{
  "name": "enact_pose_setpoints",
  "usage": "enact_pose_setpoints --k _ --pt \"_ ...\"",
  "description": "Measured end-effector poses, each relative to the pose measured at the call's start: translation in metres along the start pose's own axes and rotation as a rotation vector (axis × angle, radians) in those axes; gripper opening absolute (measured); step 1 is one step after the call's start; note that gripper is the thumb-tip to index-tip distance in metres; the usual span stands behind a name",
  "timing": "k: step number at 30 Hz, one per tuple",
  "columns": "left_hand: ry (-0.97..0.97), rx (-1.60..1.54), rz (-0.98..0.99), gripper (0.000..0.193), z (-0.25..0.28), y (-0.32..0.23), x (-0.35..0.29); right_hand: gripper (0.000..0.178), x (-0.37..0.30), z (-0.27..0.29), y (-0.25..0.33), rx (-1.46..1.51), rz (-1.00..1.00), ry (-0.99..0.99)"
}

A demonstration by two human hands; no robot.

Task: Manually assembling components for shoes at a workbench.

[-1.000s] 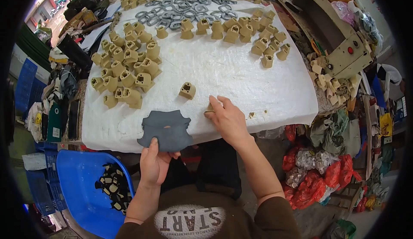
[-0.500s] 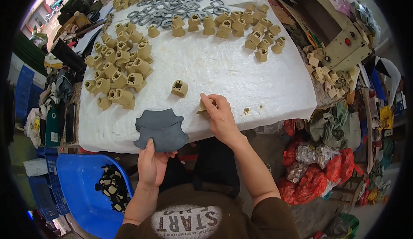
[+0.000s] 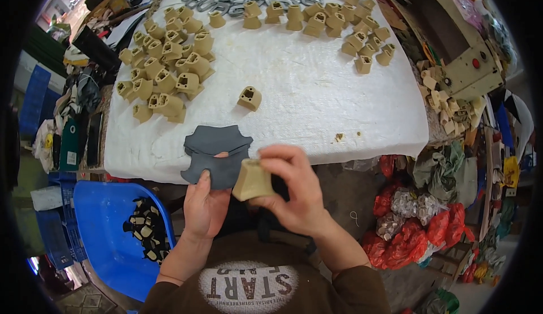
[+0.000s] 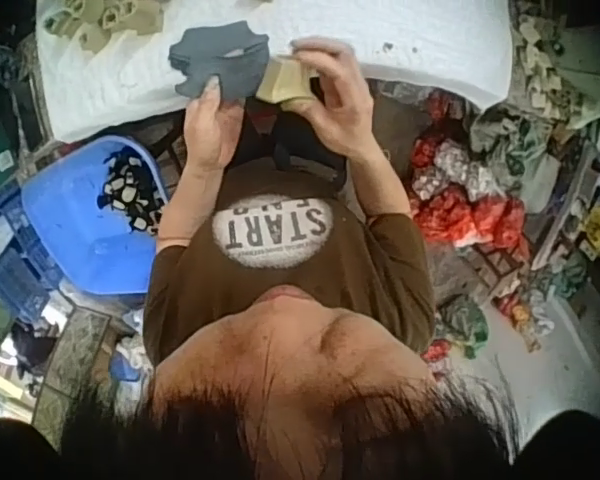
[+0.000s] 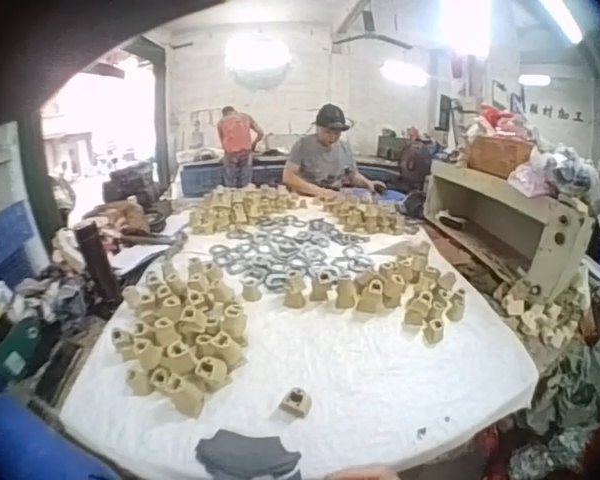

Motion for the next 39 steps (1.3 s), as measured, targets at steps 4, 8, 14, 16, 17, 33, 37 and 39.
enact_pose_setpoints --k 4,8,14,16,17,33,37,39 --pt "-0.020 -0.038 0.089 0.038 -0.001 0.002 -0.008 0.052 -0.009 -0.026 0.009 0.126 0.011 0.091" --pt "0.009 -0.054 0.098 0.041 -0.011 0.003 -0.012 0.050 -0.007 -0.032 0.015 0.082 0.153 0.015" --pt "0.025 -0.038 0.089 0.043 -0.012 0.001 -0.015 0.051 -0.006 -0.033 0.019 0.048 0.219 0.008" --pt "0.040 -0.036 0.095 0.043 -0.014 0.001 -0.016 0.050 -0.005 -0.032 0.020 0.045 0.218 0.001" --pt "0.053 -0.032 0.101 0.043 -0.015 0.001 -0.017 0.050 -0.005 -0.031 0.020 0.043 0.218 -0.007" --pt "0.066 0.284 -0.030 0.043 -0.008 -0.005 -0.021 0.052 0.002 -0.029 0.009 -0.249 0.218 0.037" --pt "-0.026 0.398 -0.094 0.042 -0.005 -0.019 -0.018 0.050 0.003 -0.025 0.019 -0.387 0.189 0.065" --pt "0.044 0.554 -0.049 0.041 -0.004 -0.017 -0.016 0.049 0.007 -0.024 0.024 -0.473 0.157 0.107"
Point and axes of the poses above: each hand's wrist, its own x-axis towards the middle knuckle, its own z-axis out of the back of the hand, y = z × x, the point moved 7 cm from there along x, towards the middle knuckle, and after that the axes turned 11 degrees about -x, right-handed, at the moved point
